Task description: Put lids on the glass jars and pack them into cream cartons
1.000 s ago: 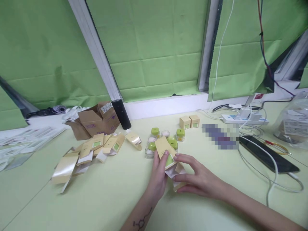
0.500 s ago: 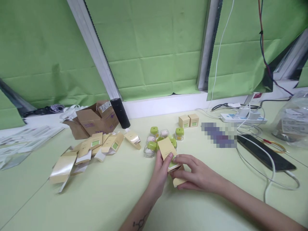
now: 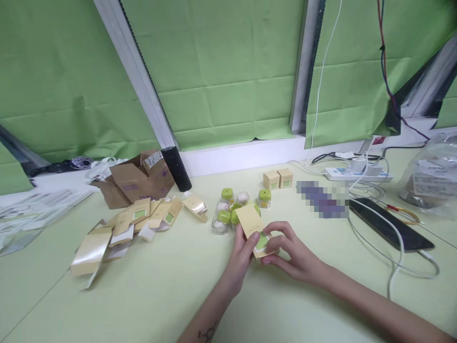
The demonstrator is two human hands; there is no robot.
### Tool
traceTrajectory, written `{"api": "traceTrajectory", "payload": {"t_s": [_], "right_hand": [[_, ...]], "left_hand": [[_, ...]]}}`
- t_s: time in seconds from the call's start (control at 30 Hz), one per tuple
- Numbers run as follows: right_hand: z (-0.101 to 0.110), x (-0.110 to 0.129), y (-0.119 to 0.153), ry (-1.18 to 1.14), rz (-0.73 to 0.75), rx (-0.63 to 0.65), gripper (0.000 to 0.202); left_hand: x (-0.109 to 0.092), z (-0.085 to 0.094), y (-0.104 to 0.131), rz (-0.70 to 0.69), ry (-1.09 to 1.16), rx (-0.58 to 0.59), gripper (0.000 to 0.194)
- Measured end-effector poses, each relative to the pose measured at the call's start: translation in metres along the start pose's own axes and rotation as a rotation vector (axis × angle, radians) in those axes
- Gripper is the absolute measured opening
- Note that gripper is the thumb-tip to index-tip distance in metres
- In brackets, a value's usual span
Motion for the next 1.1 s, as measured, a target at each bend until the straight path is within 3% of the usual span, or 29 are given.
{"api": "traceTrajectory", "payload": {"t_s": [0.1, 0.17, 0.33, 0.47, 0.53, 0.67, 0.9, 1.1], "right_hand": [[0.008, -0.014, -0.001, -0.084, -0.153, -0.091, 0.056], [0.001, -0.022, -0.002, -0.174, -0.239, -0.019, 0.077], [-0.011, -0.024, -0.001, -0.271, -0.278, 0.189, 0.085], [-0.012, -0.025, 0.001, -0.24, -0.255, 0.308, 0.091], [-0.01, -0.031, 0.0, -0.272, -0.267, 0.307, 0.085], [0.005, -0.046, -0.006, -0.277, -0.327, 0.144, 0.028], [0.0, -0.057, -0.007, -0.363, -0.412, 0.102, 0.024], [-0.012, -0.076, 0.002, -0.467, -0.595, 0.106, 0.026]], "left_hand": [[-0.003, -0.001, 0.002, -0.007, -0.055, 0.016, 0.044], [-0.007, 0.0, 0.005, -0.038, -0.094, 0.004, 0.047], [-0.013, -0.002, 0.005, -0.107, -0.184, 0.042, 0.04], [-0.002, -0.004, 0.0, -0.088, -0.298, 0.147, 0.048], [0.009, -0.004, -0.002, -0.036, -0.321, 0.194, 0.053], [0.024, -0.01, 0.001, 0.02, -0.265, 0.263, 0.05], [0.034, -0.01, 0.001, 0.068, -0.216, 0.258, 0.057], [0.032, -0.014, 0.001, 0.063, -0.225, 0.295, 0.055]]}}
Point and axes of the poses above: each hand's wrist, its own y-axis away from the middle knuckle, its own z-axis out of the back of the hand, x = y × z, the point moved 10 cm from there along -y, towards the middle knuckle, and after that the axes turned 6 degrees about x, right-handed, at the moved point
